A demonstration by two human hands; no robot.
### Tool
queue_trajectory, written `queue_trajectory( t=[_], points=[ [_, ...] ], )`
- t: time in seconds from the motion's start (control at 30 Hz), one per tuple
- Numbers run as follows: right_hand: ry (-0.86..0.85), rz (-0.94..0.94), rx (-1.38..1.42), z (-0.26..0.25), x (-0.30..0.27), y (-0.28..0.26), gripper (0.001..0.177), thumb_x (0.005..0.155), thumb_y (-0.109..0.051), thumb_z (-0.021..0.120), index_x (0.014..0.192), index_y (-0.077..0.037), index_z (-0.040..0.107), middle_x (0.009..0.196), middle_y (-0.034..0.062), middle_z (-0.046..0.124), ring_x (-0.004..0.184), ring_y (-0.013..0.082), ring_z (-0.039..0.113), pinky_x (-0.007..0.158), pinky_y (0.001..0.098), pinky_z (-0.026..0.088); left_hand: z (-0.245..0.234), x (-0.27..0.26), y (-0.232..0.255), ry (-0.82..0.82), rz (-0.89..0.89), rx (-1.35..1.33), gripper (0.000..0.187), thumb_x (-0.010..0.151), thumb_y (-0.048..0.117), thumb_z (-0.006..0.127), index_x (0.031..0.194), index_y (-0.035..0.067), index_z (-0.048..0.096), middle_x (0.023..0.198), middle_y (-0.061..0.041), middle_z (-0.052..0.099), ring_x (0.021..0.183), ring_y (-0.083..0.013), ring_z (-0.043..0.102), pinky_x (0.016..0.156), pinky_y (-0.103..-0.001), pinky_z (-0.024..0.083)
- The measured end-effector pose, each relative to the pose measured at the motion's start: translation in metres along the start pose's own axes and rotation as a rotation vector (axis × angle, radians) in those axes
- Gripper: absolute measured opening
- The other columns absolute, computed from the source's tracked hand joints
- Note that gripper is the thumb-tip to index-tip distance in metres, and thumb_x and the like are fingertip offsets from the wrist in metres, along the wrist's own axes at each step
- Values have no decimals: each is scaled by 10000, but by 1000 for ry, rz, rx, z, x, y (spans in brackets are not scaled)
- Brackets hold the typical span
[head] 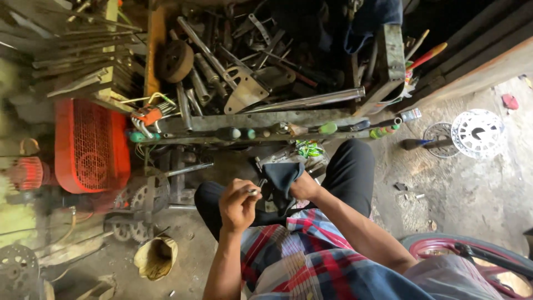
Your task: The person sits on the floor in a workshop and cleans a metal mechanical part using a dark cloth. They repeatedly wipe the part, occasionally pausing to adjust their grip or the cloth. At one point, they reach up to a wall-mounted tool rack to select a wrench before returning to the cleaning task.
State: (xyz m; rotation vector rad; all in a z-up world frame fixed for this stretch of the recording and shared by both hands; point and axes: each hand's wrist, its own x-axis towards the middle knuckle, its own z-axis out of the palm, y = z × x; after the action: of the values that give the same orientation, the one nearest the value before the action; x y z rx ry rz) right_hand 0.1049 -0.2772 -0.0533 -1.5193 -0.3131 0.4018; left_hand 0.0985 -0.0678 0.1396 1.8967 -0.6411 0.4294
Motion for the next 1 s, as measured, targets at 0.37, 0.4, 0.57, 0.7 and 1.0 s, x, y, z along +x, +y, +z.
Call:
queue_trajectory(
  t=[0.37,0.4,0.57,0.7,1.0],
  points=[
    [394,-206,-244,5,-26,-172,464,990,-147,590,1441,-44,556,1344,131,648,1210,305,646,1027,390,511,-25,-36,-46,287,-247,-50,62,1029,43,631,1027,-17,643,1079,-108,666,824,-167,651,685,-258,540],
    [394,-207,-256,8,-29,-169,464,990,-147,590,1441,-44,556,1344,131,648,1210,305,646,1027,390,511,-27,-36,-48,294,-244,-59,62,1029,43,631,1027,-17,643,1079,-108,666,824,-167,651,685,-258,540],
    [842,-335,-1002,18,-53,-87,536,989,-124,607,1457,106,484,1456,290,534,1355,464,495,1106,533,418,-40,-30,-49,319,-286,-134,86,1036,44,629,1046,-42,622,1094,-108,650,853,-141,646,690,-232,548],
    [790,-384,-1044,17,-12,-187,460,921,-54,632,1334,146,607,1387,307,596,1325,488,521,1135,572,364,-46,-40,-69,320,-307,-207,99,1026,48,615,1045,-48,623,1082,-87,641,820,-107,622,666,-217,508],
    [348,-245,-1357,1,67,-267,306,828,-150,759,1098,-8,735,1330,192,687,1190,362,632,1009,448,496,-60,-12,-52,345,-535,-487,166,1058,131,687,964,-1,650,841,-13,631,754,-79,563,691,-239,439]
  ],
)
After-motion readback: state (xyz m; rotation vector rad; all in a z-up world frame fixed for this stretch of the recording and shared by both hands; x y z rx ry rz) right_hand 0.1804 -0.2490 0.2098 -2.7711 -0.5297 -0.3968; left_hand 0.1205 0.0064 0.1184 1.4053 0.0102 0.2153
